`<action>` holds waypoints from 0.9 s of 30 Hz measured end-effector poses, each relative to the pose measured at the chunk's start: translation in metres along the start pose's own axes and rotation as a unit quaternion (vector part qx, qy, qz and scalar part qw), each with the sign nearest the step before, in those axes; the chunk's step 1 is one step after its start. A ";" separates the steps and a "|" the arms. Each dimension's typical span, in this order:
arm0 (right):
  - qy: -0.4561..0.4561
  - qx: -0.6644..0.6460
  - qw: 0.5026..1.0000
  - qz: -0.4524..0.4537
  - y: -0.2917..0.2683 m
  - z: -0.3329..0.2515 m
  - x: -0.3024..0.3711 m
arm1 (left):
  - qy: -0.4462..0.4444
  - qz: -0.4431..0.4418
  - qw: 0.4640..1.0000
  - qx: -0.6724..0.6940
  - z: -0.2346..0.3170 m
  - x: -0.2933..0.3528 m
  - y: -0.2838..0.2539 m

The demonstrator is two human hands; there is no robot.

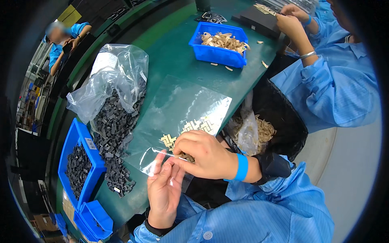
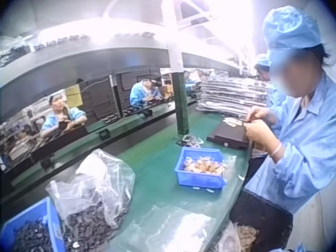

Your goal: Assembling small plastic and metal components at a factory workbench.

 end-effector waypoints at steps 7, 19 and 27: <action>0.033 0.060 0.996 0.051 -0.003 0.003 -0.004 | 0.000 0.012 1.000 -0.028 0.001 -0.002 0.001; -0.326 0.127 0.933 0.081 -0.015 -0.017 0.006 | 0.400 0.073 0.800 -0.441 0.028 0.038 -0.008; -0.384 0.050 0.919 0.080 -0.004 -0.041 0.006 | -0.114 -0.171 0.973 -0.106 0.040 0.044 -0.011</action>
Point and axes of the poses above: each hand's wrist, its own x-axis away from the middle knuckle, its own y-axis out of the palm, z = x × y, the point moved 1 cm from there along -x, towards the middle knuckle
